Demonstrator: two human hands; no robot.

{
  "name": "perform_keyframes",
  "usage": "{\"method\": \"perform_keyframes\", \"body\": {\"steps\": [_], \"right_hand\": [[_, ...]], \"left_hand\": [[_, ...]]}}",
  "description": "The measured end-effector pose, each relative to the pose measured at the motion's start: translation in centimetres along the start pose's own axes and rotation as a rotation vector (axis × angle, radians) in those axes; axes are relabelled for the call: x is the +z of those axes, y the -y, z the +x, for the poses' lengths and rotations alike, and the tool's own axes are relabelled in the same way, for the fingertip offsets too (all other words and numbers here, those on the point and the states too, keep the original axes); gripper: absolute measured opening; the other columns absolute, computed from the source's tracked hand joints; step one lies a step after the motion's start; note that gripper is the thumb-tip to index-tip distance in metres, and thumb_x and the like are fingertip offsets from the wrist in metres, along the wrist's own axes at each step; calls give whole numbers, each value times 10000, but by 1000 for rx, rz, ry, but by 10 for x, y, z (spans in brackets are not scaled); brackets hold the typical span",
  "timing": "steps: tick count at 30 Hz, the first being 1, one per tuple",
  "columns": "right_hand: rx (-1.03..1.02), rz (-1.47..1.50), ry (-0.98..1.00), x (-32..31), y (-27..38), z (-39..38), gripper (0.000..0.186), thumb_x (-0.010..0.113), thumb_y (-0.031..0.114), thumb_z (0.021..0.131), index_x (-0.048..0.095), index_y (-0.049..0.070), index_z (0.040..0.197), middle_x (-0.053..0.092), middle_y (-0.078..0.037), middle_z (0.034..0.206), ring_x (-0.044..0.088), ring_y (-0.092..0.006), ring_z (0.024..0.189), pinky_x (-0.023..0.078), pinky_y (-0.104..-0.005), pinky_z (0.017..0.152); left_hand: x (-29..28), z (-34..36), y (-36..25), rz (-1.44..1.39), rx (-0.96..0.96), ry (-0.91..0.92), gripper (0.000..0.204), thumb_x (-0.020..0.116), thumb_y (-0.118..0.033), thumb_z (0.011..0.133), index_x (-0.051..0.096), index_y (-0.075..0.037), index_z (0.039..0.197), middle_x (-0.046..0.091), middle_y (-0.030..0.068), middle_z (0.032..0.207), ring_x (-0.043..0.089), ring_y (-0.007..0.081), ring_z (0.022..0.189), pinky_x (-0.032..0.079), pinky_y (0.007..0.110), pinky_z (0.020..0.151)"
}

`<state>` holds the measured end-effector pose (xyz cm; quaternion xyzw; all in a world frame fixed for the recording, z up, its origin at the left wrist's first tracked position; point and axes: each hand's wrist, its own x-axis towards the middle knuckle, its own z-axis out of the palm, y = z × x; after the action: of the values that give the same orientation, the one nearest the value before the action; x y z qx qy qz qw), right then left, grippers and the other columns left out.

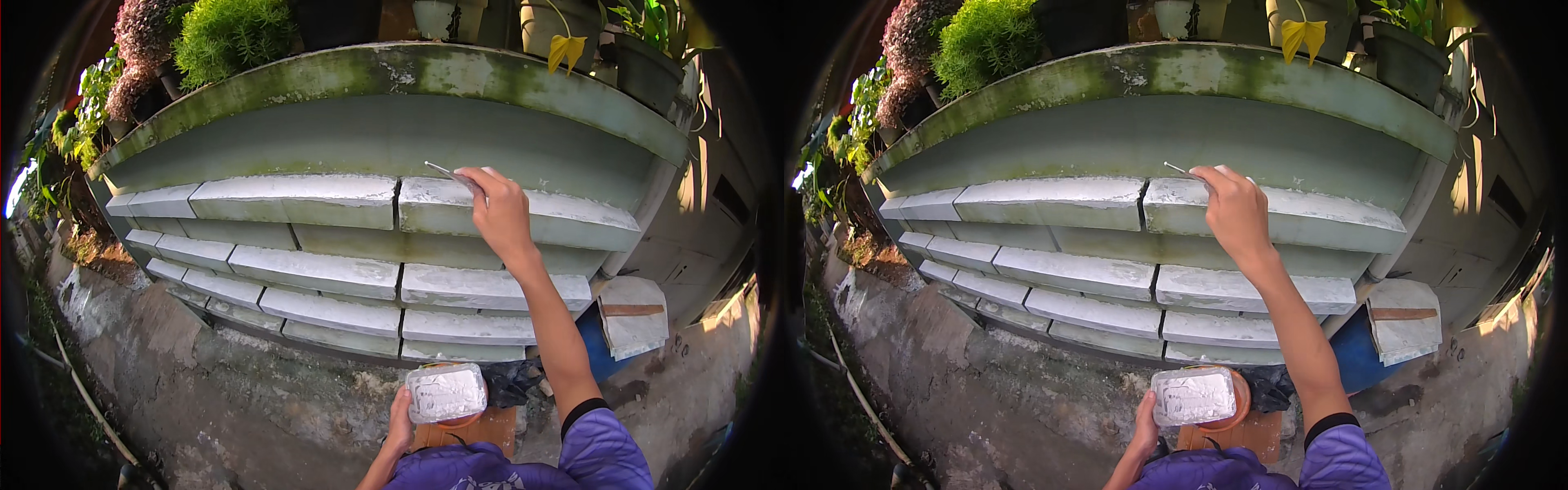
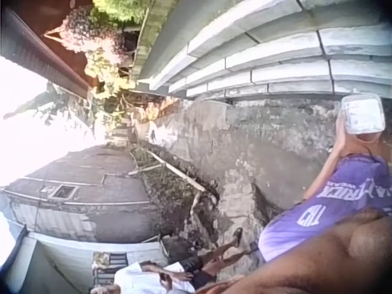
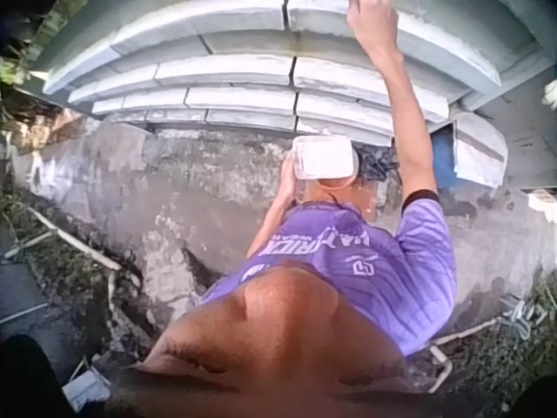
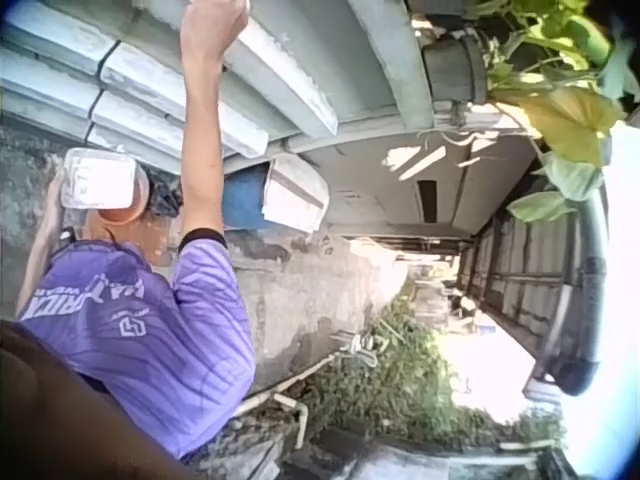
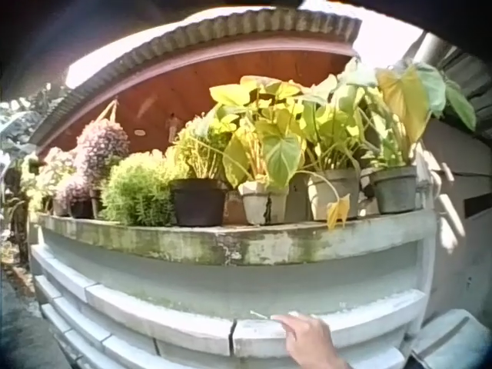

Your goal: Applying white putty or plaster to a wall using a hand-held scraper to fill cracks.

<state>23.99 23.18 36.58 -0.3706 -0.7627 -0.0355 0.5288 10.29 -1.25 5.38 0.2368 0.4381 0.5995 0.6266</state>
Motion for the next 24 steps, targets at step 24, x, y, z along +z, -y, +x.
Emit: {"method": "perform_keyframes", "body": {"steps": [24], "right_hand": [[-210, -379, 263, 79, -31, 28, 375, 557, -104, 741, 782, 63, 992, 721, -137, 944, 626, -334, 909, 482, -441, 855]], "left_hand": [[-25, 10, -14, -76, 41, -38, 494, 425, -340, 1078, 465, 5, 1429, 588, 77, 1316, 547, 149, 1198, 400, 298, 1047]]}}
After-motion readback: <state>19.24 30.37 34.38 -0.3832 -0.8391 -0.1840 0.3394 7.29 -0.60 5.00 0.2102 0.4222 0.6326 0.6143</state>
